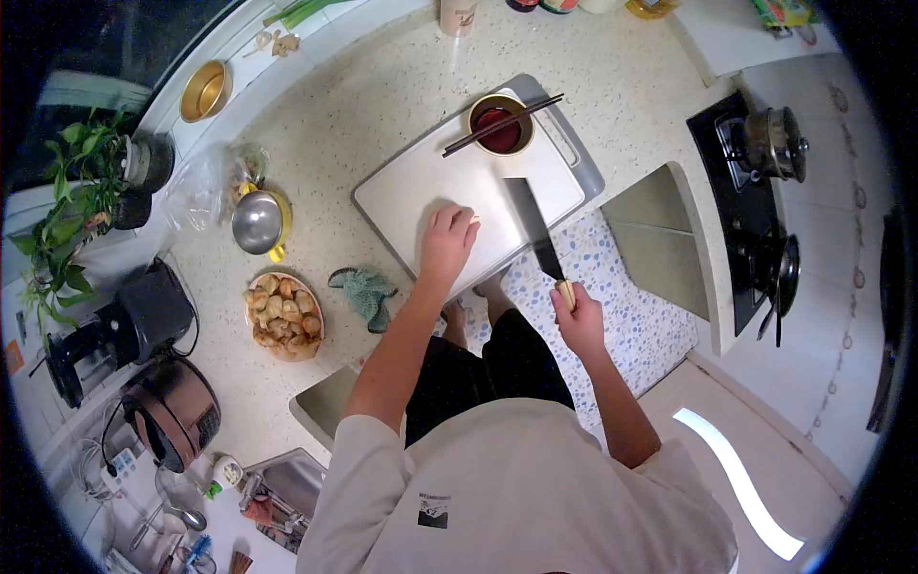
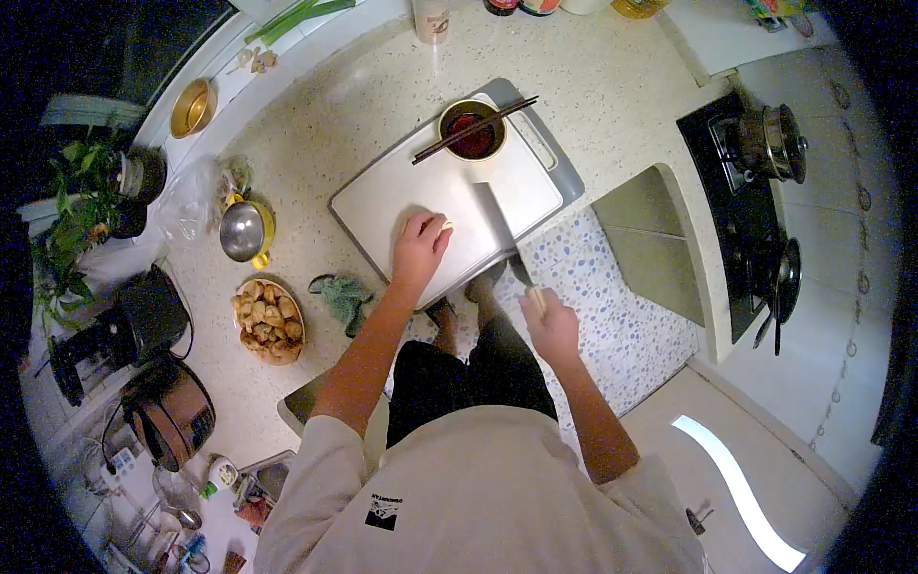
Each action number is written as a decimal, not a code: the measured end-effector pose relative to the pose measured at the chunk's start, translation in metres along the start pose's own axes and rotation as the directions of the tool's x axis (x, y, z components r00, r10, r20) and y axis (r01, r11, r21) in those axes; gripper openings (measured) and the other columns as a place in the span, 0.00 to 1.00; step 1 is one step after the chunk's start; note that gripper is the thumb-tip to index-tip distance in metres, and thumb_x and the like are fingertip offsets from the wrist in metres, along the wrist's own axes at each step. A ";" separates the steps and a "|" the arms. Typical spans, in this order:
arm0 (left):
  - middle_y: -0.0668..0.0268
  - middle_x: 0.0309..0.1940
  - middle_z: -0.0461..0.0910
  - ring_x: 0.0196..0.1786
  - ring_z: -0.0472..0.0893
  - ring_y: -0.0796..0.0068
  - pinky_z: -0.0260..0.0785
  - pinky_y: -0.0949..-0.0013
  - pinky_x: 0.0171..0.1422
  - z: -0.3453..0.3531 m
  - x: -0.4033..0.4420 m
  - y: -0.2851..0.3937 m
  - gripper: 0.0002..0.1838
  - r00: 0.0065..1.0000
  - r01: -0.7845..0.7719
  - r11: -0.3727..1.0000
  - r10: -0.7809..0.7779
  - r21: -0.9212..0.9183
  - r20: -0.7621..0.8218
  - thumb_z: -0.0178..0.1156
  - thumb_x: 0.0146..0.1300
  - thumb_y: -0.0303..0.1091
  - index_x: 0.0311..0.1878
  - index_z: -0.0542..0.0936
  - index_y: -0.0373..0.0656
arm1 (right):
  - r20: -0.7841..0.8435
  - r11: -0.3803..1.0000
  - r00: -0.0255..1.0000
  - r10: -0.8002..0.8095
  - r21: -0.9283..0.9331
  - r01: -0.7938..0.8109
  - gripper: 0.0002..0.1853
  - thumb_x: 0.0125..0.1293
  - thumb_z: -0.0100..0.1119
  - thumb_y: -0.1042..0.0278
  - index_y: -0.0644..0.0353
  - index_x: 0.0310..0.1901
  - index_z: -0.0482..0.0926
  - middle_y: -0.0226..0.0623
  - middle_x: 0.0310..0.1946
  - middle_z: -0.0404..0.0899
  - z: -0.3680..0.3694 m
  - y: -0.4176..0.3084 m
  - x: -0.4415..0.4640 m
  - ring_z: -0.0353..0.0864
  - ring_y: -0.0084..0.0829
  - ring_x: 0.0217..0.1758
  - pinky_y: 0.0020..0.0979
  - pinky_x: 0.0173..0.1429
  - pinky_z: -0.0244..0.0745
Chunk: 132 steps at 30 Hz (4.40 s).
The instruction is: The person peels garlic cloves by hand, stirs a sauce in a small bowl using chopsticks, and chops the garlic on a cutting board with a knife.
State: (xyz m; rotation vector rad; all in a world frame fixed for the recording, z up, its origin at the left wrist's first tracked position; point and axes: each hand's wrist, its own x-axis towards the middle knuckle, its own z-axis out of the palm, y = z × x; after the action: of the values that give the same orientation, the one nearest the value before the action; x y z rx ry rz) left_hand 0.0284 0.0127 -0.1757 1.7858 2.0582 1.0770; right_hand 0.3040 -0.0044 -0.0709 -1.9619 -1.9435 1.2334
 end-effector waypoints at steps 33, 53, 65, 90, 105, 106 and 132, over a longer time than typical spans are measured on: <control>0.70 0.45 0.85 0.45 0.82 0.67 0.79 0.67 0.51 -0.010 0.001 -0.005 0.11 0.992 -0.115 0.993 0.114 -0.019 -0.057 0.71 0.57 0.30 0.44 0.88 0.45 | 0.092 0.981 0.990 -0.105 -0.153 0.119 0.17 0.77 0.51 0.49 0.54 0.54 0.74 0.53 0.26 0.83 0.035 -0.027 0.002 0.83 0.60 0.31 0.54 0.34 0.75; 0.70 0.41 0.85 0.41 0.82 0.68 0.79 0.68 0.46 -0.006 0.007 -0.004 0.10 0.990 -0.109 0.994 0.111 0.025 -0.088 0.70 0.55 0.30 0.42 0.88 0.46 | 0.064 0.960 0.995 -0.074 -0.267 0.088 0.18 0.78 0.50 0.48 0.55 0.51 0.75 0.52 0.25 0.83 0.034 -0.033 -0.005 0.84 0.58 0.30 0.55 0.35 0.76; 0.71 0.39 0.83 0.39 0.82 0.69 0.79 0.66 0.42 -0.008 0.006 -0.001 0.08 0.991 -0.093 0.995 0.096 0.045 -0.095 0.71 0.55 0.30 0.40 0.88 0.48 | 0.078 0.960 0.992 -0.101 -0.253 0.118 0.17 0.77 0.53 0.50 0.57 0.49 0.75 0.53 0.25 0.82 0.029 -0.034 -0.010 0.83 0.58 0.29 0.54 0.34 0.76; 0.74 0.39 0.84 0.40 0.82 0.72 0.79 0.69 0.42 -0.008 0.007 -0.001 0.06 0.993 -0.080 0.995 0.084 0.053 -0.087 0.70 0.56 0.31 0.37 0.87 0.49 | 0.114 0.962 0.992 -0.057 -0.261 0.085 0.15 0.79 0.49 0.52 0.57 0.49 0.73 0.53 0.24 0.81 0.026 -0.036 -0.015 0.82 0.60 0.30 0.55 0.34 0.74; 0.73 0.39 0.84 0.40 0.82 0.71 0.78 0.68 0.42 -0.011 0.008 0.000 0.06 0.993 -0.072 0.996 0.077 0.056 -0.093 0.70 0.56 0.31 0.38 0.87 0.49 | 0.117 0.972 0.992 -0.051 -0.223 0.076 0.17 0.79 0.47 0.49 0.56 0.51 0.73 0.54 0.27 0.82 0.033 -0.034 -0.009 0.82 0.62 0.32 0.58 0.36 0.75; 0.73 0.39 0.84 0.40 0.82 0.71 0.78 0.68 0.42 -0.011 0.008 0.001 0.06 0.993 -0.074 0.996 0.079 0.058 -0.091 0.70 0.56 0.31 0.38 0.87 0.49 | 0.116 0.971 0.992 -0.049 -0.226 0.075 0.17 0.79 0.47 0.49 0.56 0.51 0.73 0.54 0.27 0.83 0.032 -0.032 -0.010 0.82 0.62 0.31 0.58 0.36 0.75; 0.70 0.37 0.85 0.39 0.83 0.68 0.79 0.66 0.42 -0.008 0.007 -0.002 0.06 0.993 -0.069 0.995 0.075 0.065 -0.088 0.73 0.54 0.31 0.36 0.87 0.47 | 0.126 0.971 0.992 -0.010 -0.236 0.040 0.17 0.79 0.48 0.49 0.56 0.48 0.73 0.55 0.28 0.82 0.029 -0.042 -0.009 0.83 0.61 0.34 0.58 0.38 0.75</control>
State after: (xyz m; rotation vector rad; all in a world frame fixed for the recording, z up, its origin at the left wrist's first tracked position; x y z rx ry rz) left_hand 0.0208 0.0159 -0.1691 1.8878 2.1159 1.1460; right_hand 0.2546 -0.0183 -0.0606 -2.0028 -2.2655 1.1909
